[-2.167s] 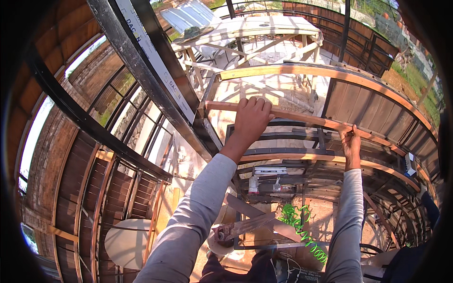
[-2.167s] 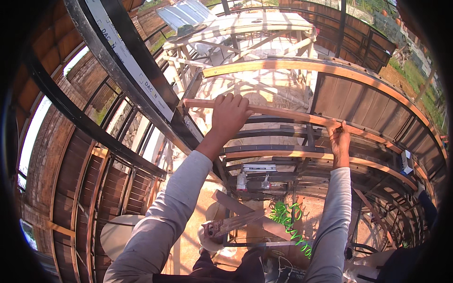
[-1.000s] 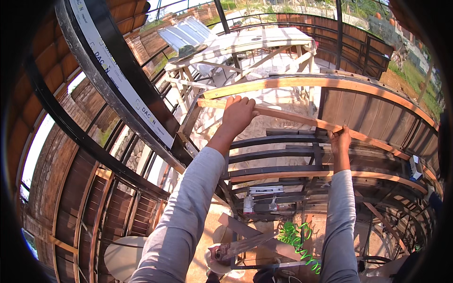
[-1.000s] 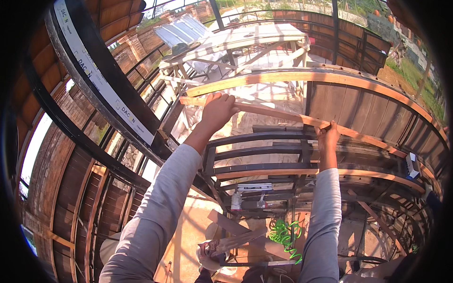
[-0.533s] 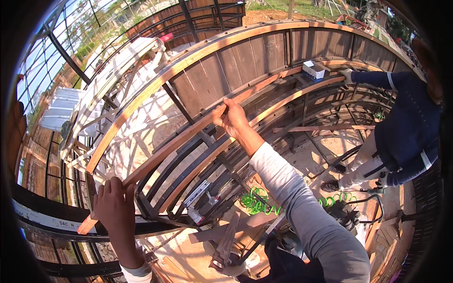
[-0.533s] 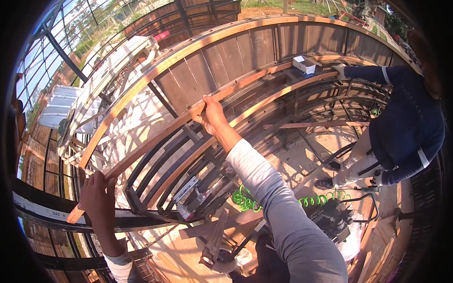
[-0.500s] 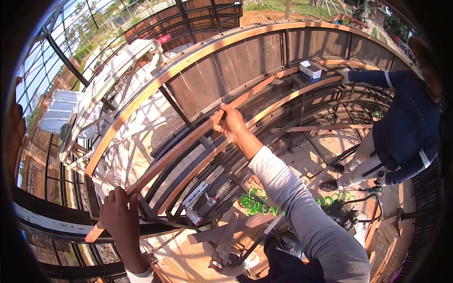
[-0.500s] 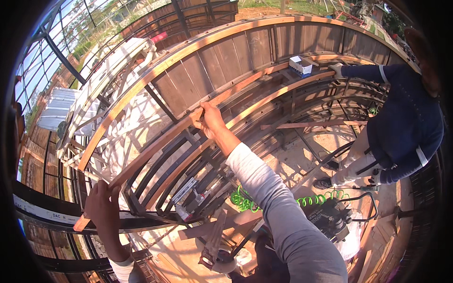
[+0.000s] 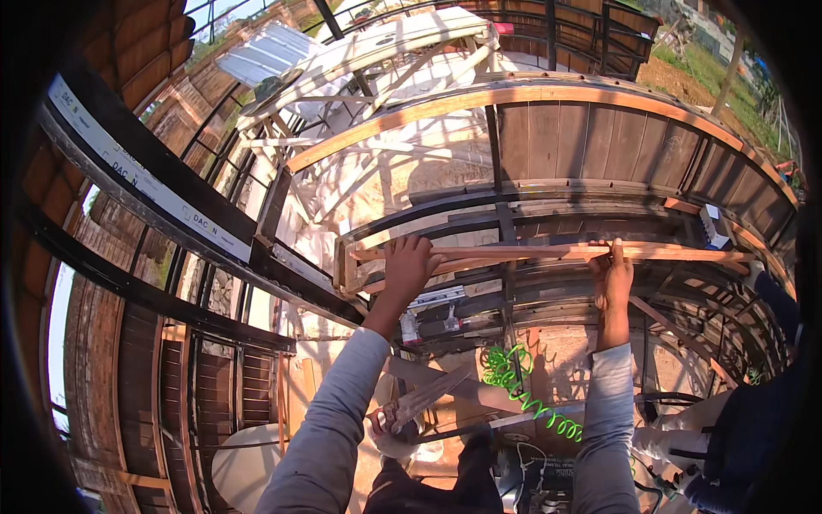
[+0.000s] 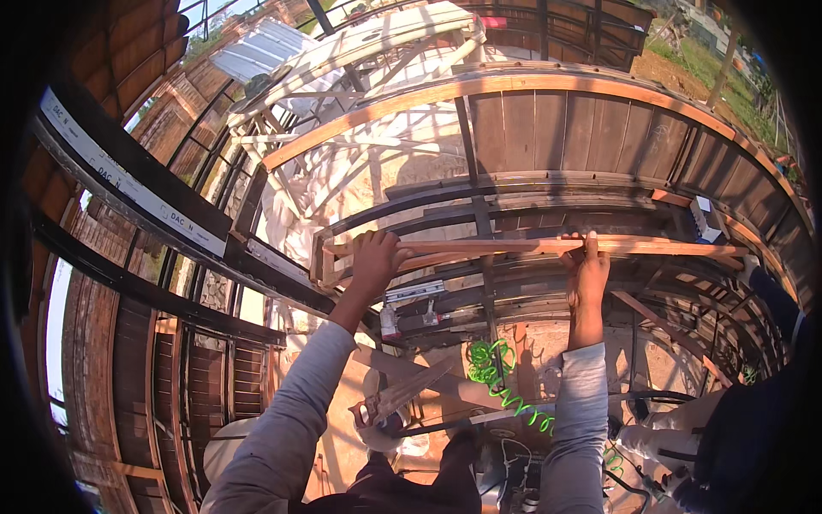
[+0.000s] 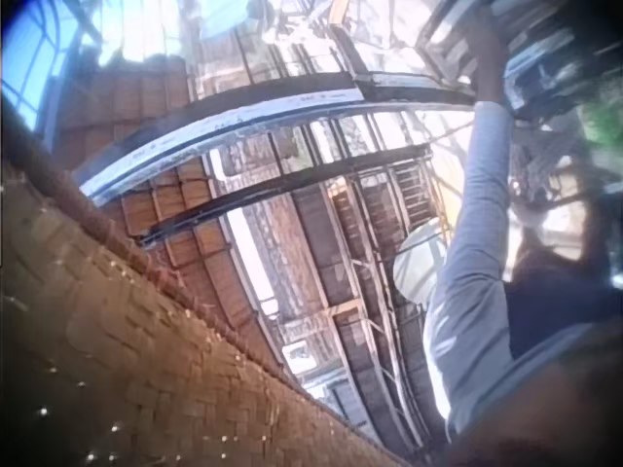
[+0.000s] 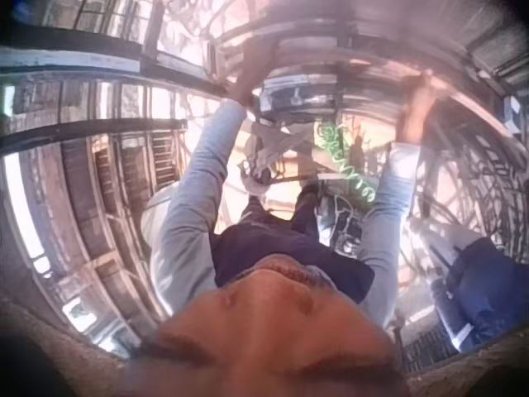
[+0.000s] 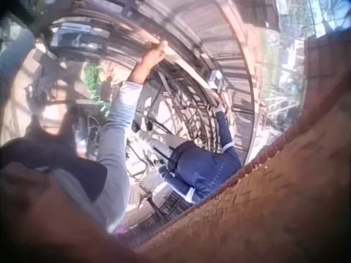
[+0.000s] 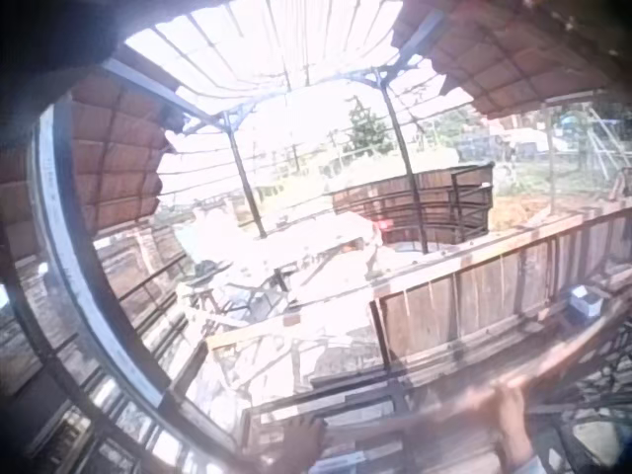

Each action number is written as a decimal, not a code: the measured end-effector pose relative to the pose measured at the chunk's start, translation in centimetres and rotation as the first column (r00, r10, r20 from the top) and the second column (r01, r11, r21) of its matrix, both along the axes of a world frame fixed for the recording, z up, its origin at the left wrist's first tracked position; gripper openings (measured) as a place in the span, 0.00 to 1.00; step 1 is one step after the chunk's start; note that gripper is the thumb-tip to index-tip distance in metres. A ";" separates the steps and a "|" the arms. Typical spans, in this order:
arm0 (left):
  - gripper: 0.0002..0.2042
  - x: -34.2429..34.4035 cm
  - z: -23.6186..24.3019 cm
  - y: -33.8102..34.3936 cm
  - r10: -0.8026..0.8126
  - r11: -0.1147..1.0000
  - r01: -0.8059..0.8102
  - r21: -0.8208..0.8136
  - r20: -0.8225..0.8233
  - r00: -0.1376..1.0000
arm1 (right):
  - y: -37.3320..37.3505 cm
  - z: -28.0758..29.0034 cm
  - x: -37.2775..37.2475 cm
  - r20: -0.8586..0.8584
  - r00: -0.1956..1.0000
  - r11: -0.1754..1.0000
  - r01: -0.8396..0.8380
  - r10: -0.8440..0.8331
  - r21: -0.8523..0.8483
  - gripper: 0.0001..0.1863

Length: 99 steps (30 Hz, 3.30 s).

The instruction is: The person uses an angle grinder to sand or cut a thin strip of wood, then assists a second person in aligning and securing several curved wooden panels onto a metal frame within a circular structure.

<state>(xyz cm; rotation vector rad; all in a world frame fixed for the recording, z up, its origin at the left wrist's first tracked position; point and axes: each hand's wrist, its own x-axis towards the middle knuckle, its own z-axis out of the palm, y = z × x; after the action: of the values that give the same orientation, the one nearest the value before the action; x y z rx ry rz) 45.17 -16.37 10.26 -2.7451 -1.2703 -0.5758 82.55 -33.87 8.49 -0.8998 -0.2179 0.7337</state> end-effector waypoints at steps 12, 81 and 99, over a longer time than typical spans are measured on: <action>0.21 -5.1 -8.5 9.9 -0.044 0.999 0.045 -0.028 0.055 0.998 | 8.2 -8.4 -6.0 -0.024 0.993 0.988 -0.115 0.118 0.100 0.17; 0.35 6.2 -10.5 14.4 0.040 0.997 -0.062 -0.045 -0.384 0.923 | 18.9 -10.2 -0.9 0.023 0.930 0.880 -0.339 0.367 -0.333 0.34; 0.36 7.4 -10.1 14.0 0.076 0.980 -0.144 -0.140 -0.407 0.910 | 18.7 -10.3 0.3 -0.130 0.898 0.866 -0.439 0.419 -0.241 0.33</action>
<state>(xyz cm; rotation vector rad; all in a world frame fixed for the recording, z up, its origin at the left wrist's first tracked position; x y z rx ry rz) 52.55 -2.34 0.13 -2.6951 -1.4040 0.1097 82.84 -15.17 -1.85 -1.0915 -0.2638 1.2334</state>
